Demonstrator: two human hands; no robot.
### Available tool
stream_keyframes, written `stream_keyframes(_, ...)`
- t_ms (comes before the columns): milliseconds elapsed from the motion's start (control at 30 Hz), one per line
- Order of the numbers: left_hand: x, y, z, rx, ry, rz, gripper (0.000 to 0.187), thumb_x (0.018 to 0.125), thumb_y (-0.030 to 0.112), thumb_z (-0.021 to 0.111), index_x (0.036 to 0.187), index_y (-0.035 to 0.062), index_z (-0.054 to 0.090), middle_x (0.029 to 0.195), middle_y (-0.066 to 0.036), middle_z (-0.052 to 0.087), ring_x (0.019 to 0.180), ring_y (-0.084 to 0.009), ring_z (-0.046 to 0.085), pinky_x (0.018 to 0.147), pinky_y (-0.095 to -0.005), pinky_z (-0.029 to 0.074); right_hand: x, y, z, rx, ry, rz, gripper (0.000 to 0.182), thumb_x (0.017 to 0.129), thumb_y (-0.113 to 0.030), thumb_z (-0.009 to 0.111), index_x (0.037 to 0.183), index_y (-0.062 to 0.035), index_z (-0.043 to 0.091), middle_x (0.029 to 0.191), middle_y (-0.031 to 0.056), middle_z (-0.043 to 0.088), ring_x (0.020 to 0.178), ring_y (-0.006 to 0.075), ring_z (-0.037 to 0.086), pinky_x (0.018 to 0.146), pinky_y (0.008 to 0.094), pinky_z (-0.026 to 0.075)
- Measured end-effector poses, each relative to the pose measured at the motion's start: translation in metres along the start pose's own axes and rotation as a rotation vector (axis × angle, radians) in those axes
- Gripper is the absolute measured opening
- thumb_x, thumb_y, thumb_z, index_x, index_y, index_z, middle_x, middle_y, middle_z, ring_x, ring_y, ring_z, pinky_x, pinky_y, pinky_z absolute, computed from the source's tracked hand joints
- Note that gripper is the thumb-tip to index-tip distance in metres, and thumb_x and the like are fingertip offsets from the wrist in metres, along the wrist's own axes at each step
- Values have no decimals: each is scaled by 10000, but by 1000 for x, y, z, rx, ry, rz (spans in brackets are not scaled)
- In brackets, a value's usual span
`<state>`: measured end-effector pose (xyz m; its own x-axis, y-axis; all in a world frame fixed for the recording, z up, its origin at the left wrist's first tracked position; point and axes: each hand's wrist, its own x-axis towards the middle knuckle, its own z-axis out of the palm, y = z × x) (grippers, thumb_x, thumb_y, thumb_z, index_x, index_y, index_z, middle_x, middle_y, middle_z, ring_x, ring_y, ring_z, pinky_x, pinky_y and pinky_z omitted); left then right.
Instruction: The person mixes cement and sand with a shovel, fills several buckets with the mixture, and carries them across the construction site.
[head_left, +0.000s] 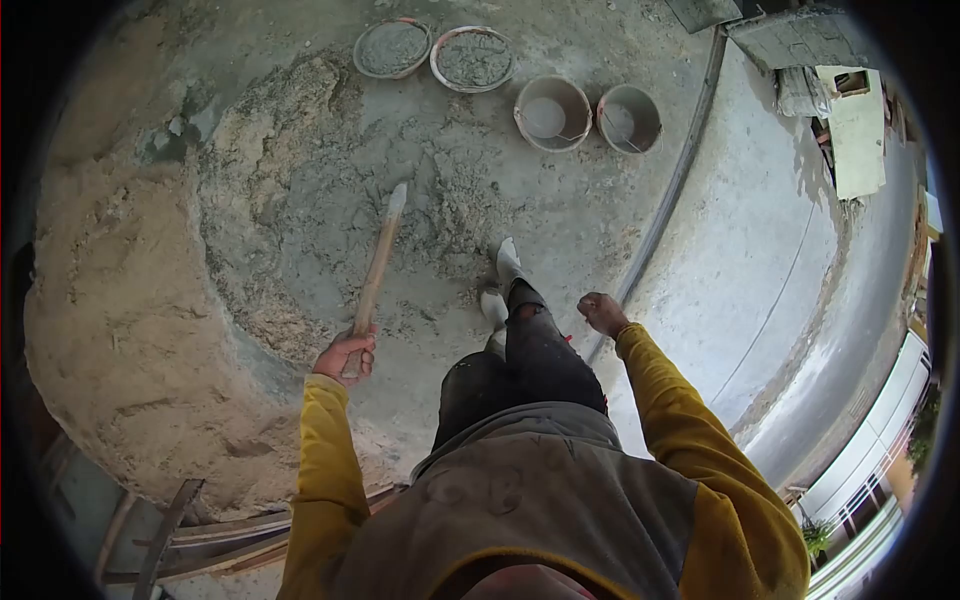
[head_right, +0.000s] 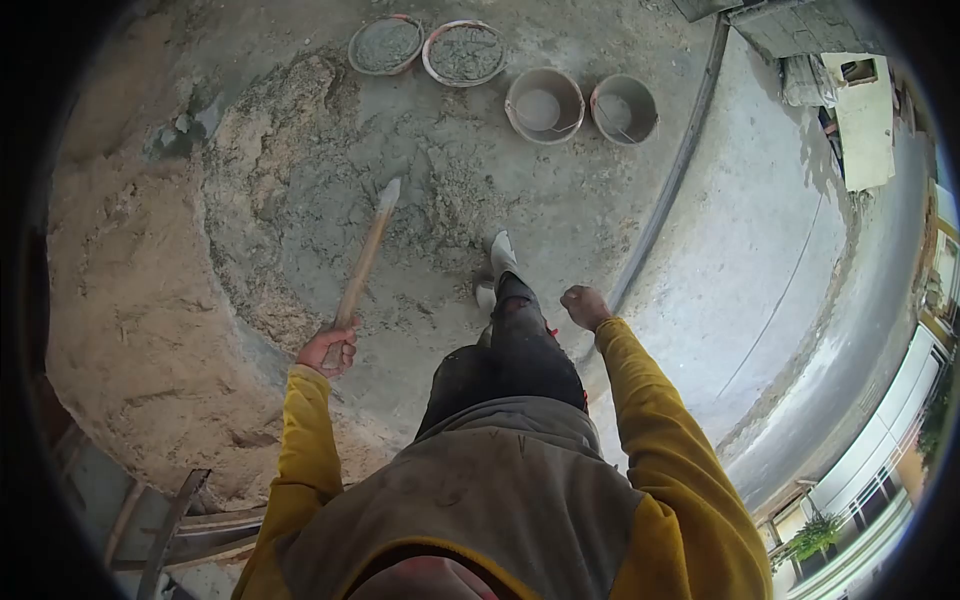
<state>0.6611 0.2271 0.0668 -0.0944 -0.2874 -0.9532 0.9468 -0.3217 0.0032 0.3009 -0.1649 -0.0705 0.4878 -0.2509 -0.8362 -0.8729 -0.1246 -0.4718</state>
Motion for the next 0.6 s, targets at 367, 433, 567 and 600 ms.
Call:
stream_keyframes(367, 13, -93, 36, 259, 104, 122, 405, 717, -25, 634, 1066, 54, 447, 721, -72, 529, 495, -176, 537, 452, -335, 478, 100, -169, 115, -116, -217, -354, 332, 859, -318, 551, 946, -11, 640, 852, 220, 647, 872, 349, 639, 776, 428, 486)
stream_keyframes(433, 25, -140, 26, 340, 144, 150, 460, 691, 1, 679, 1086, 27, 443, 748, -82, 557, 530, -185, 569, 460, -336, 495, 121, -197, 154, -136, -353, -293, 338, 872, -328, 543, 977, -22, 641, 888, 221, 650, 925, 334, 638, 786, 421, 485)
stream_keyframes(567, 28, -203, -14, 639, 175, 365, 543, 619, 77, 698, 1101, -11, 463, 867, -104, 558, 805, -234, 609, 689, -353, 496, 145, -216, 236, 52, -321, -174, 438, 874, -397, 575, 979, 25, 625, 918, 239, 656, 927, 340, 641, 804, 431, 482)
stream_keyframes(600, 27, -213, -35, 637, 171, 366, 543, 619, 77, 698, 1101, -11, 463, 867, -104, 558, 805, -234, 609, 689, -353, 496, 151, -216, 259, 2, -91, -131, 487, 861, -422, 606, 967, 53, 619, 922, 245, 656, 913, 339, 643, 819, 429, 479)
